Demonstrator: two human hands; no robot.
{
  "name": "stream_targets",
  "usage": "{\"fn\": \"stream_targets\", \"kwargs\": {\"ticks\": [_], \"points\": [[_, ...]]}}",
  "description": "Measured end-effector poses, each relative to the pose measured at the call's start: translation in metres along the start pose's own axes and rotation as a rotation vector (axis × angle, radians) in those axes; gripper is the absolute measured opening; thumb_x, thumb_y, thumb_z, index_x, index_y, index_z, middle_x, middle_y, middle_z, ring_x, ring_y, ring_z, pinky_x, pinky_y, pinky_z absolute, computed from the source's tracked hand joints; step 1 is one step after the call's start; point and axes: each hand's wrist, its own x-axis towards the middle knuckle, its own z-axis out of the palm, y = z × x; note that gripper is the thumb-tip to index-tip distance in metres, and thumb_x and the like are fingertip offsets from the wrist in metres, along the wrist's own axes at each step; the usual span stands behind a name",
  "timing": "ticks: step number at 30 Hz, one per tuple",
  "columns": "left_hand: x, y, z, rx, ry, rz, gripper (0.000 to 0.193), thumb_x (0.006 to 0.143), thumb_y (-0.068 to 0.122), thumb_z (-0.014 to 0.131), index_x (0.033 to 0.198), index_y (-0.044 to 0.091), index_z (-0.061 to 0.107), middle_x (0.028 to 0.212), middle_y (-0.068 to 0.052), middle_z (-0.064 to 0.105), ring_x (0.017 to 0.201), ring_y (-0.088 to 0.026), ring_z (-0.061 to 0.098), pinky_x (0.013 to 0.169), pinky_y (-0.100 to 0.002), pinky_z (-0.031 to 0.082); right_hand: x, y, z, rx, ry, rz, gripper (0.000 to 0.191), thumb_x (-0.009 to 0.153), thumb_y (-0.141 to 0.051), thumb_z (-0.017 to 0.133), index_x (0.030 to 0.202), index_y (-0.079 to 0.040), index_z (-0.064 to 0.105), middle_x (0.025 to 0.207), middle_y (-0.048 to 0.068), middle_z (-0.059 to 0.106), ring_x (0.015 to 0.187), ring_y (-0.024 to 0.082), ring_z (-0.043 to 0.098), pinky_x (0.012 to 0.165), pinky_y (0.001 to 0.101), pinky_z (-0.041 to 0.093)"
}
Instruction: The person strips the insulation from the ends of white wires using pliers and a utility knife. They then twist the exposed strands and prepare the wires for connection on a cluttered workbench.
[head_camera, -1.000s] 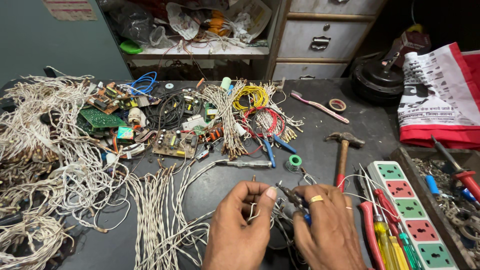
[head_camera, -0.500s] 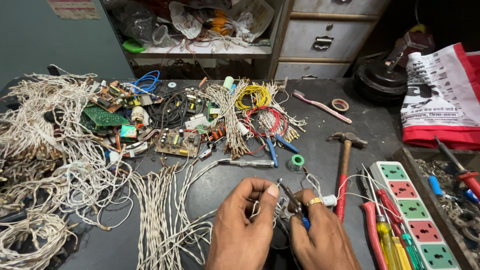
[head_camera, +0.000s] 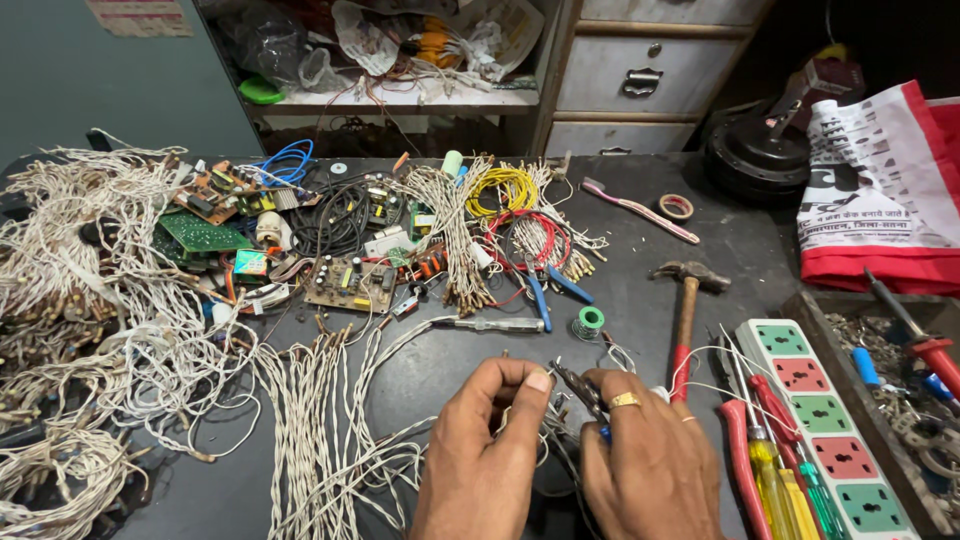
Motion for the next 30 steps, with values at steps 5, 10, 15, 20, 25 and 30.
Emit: {"fn": "stream_targets", "kwargs": {"ticks": [5, 10, 15, 20, 25, 30], "points": [[-0.001, 0.001, 0.000, 0.001, -0.004, -0.011, 0.029, 0.090, 0.037, 0.068, 0.102, 0.011, 0.074, 0.074, -0.005, 0.073, 0.065, -0.011, 0.063, 0.065, -0.031, 0.053, -0.002, -0.008, 0.000, 0.097, -0.019, 0.141, 0.051, 0.073, -0.005, 0.067, 0.123, -0.013, 0.058, 0.111, 0.010, 0.069, 0.096, 0.033, 0.069, 0.074, 0.0475, 0.054], [-0.002, 0.004, -0.002, 0.014, -0.018, -0.046, 0.030, 0.089, 0.037, 0.068, 0.103, 0.011, 0.073, 0.074, -0.004, 0.073, 0.063, -0.012, 0.063, 0.064, -0.031, 0.053, 0.000, -0.011, -0.002, 0.131, -0.068, 0.182, 0.056, 0.073, -0.004, 0.066, 0.127, -0.014, 0.056, 0.118, 0.010, 0.068, 0.101, 0.034, 0.068, 0.075, 0.0482, 0.054], [-0.002, 0.005, -0.002, 0.029, -0.010, -0.077, 0.030, 0.089, 0.037, 0.068, 0.104, 0.012, 0.073, 0.072, -0.004, 0.073, 0.063, -0.011, 0.063, 0.064, -0.031, 0.052, 0.000, -0.008, 0.000, 0.098, -0.068, 0.127, 0.051, 0.074, -0.006, 0.066, 0.124, -0.011, 0.054, 0.115, 0.012, 0.066, 0.100, 0.036, 0.067, 0.079, 0.0488, 0.053], [-0.001, 0.003, -0.002, -0.012, -0.028, -0.051, 0.031, 0.090, 0.037, 0.067, 0.103, 0.010, 0.074, 0.070, -0.005, 0.071, 0.062, -0.011, 0.061, 0.062, -0.032, 0.052, 0.001, -0.005, 0.000, 0.119, -0.090, 0.106, 0.052, 0.073, -0.004, 0.065, 0.124, -0.011, 0.054, 0.113, 0.013, 0.065, 0.101, 0.035, 0.066, 0.079, 0.0482, 0.053], [-0.001, 0.001, -0.001, 0.024, -0.012, -0.038, 0.031, 0.089, 0.039, 0.068, 0.102, 0.010, 0.075, 0.071, -0.004, 0.072, 0.064, -0.011, 0.062, 0.064, -0.031, 0.052, 0.000, -0.006, 0.001, 0.146, -0.085, 0.078, 0.058, 0.070, -0.003, 0.065, 0.127, -0.010, 0.053, 0.122, 0.013, 0.064, 0.106, 0.035, 0.066, 0.079, 0.0484, 0.053], [-0.001, 0.000, -0.002, 0.056, -0.006, -0.006, 0.031, 0.089, 0.039, 0.068, 0.100, 0.011, 0.074, 0.072, -0.005, 0.073, 0.064, -0.012, 0.063, 0.066, -0.031, 0.053, -0.002, -0.006, 0.002, 0.122, -0.104, 0.118, 0.058, 0.071, -0.004, 0.066, 0.127, -0.012, 0.054, 0.121, 0.011, 0.064, 0.107, 0.034, 0.066, 0.079, 0.0486, 0.054]]}}
